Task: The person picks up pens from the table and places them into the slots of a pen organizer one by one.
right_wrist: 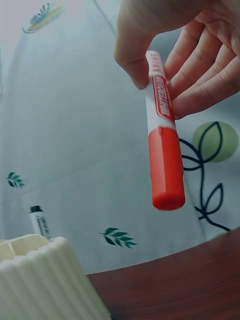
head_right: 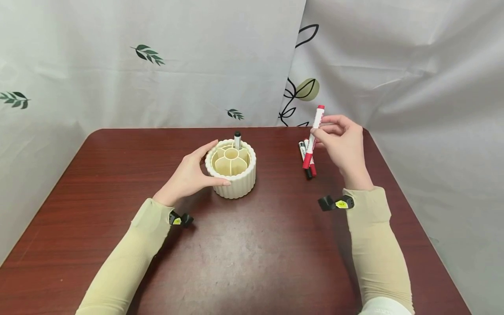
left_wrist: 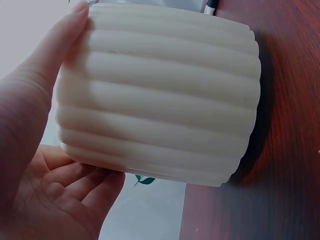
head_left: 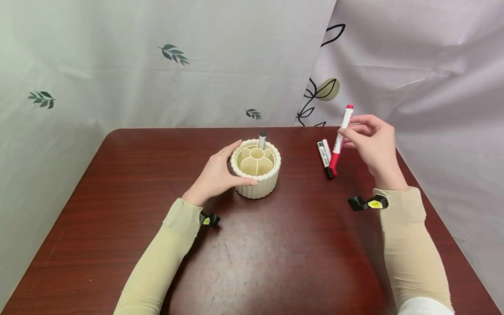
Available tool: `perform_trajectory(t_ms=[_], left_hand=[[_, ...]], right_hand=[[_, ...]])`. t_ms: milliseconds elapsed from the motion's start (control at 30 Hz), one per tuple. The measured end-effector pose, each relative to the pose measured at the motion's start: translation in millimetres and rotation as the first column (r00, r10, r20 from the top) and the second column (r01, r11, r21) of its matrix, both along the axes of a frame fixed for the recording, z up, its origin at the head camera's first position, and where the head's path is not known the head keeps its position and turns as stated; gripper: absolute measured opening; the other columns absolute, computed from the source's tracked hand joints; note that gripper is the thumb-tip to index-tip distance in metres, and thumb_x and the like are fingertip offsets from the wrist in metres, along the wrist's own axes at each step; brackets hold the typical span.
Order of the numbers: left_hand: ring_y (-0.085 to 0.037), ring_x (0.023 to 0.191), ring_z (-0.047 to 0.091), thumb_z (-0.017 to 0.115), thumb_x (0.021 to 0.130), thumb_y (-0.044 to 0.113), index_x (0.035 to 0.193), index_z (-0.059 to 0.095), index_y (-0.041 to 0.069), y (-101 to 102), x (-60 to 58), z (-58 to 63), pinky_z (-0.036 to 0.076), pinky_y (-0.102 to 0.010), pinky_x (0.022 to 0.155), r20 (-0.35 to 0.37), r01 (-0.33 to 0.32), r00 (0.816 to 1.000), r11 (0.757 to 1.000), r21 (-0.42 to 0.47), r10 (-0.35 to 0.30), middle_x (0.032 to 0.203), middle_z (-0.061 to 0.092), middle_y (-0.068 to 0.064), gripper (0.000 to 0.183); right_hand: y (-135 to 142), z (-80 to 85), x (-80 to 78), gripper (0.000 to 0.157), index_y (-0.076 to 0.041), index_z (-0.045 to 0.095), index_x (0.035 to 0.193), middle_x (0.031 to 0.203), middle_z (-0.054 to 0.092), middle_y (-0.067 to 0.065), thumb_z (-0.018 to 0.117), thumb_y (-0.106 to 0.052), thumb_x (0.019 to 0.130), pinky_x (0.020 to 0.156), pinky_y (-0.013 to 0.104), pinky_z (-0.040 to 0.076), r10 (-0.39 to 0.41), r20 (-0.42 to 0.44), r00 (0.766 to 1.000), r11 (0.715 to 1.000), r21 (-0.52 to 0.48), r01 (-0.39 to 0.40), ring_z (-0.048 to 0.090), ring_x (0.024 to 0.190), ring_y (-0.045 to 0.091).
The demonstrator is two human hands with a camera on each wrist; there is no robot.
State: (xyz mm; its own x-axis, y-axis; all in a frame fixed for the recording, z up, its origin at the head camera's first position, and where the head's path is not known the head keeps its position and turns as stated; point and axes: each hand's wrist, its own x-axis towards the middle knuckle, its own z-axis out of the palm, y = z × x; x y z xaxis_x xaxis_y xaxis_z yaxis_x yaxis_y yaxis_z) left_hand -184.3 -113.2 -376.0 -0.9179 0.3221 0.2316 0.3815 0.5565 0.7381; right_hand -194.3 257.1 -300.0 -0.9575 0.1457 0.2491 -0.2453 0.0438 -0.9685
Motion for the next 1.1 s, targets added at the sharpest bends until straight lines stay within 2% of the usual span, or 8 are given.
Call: perform_trajectory(t_ms=[333, 633, 833, 1100], left_hand=[[-0.016, 0.139, 0.042, 0.093, 0.061, 0.060, 0.159, 0.036, 0.013, -0.7, 0.0, 0.0, 0.038, -0.039, 0.112, 0.003, -0.003, 1.000, 1.000, -0.003, 0.003, 0.156, 0.043, -0.001, 0.122], [-0.015, 0.139, 0.042, 0.093, 0.061, 0.061, 0.159, 0.037, 0.013, -0.6, -0.5, -1.1, 0.038, -0.039, 0.112, -0.008, -0.004, 1.000, 1.000, -0.009, 0.004, 0.156, 0.043, 0.000, 0.122], [-0.015, 0.139, 0.043, 0.094, 0.062, 0.059, 0.159, 0.037, 0.013, -0.5, -0.7, -0.7, 0.038, -0.038, 0.112, -0.007, -0.005, 1.000, 1.000, -0.007, 0.005, 0.156, 0.043, 0.000, 0.121], [-0.016, 0.138, 0.043, 0.094, 0.062, 0.058, 0.158, 0.037, 0.013, -0.4, -0.6, -1.1, 0.039, -0.039, 0.111, -0.008, -0.004, 1.000, 1.000, -0.005, 0.004, 0.155, 0.044, -0.001, 0.121]], right_hand=[[-24.5, 8.2, 4.8, 0.025, 0.003, 0.066, 0.103, 0.085, 0.072, 0.012, 0.076, 0.013, 0.082, 0.063, 0.032, 0.061, 0.069, -0.098, 0.993, 0.988, -0.128, -0.081, 0.071, 0.070, 0.019], [-53.5, 8.9, 6.6, 0.026, 0.006, 0.065, 0.103, 0.088, 0.072, 0.015, 0.077, 0.013, 0.081, 0.070, 0.034, 0.061, 0.134, -0.123, 0.983, 0.972, -0.179, -0.154, 0.074, 0.074, 0.021], [-69.6, 5.8, 5.7, 0.023, 0.004, 0.065, 0.102, 0.091, 0.072, 0.016, 0.076, 0.013, 0.083, 0.074, 0.038, 0.061, 0.188, -0.132, 0.973, 0.963, -0.172, -0.209, 0.074, 0.079, 0.024], [-85.2, -5.4, 5.8, 0.024, 0.001, 0.065, 0.104, 0.094, 0.073, 0.017, 0.076, 0.010, 0.085, 0.078, 0.036, 0.060, 0.224, -0.110, 0.968, 0.964, -0.121, -0.237, 0.074, 0.083, 0.024]])
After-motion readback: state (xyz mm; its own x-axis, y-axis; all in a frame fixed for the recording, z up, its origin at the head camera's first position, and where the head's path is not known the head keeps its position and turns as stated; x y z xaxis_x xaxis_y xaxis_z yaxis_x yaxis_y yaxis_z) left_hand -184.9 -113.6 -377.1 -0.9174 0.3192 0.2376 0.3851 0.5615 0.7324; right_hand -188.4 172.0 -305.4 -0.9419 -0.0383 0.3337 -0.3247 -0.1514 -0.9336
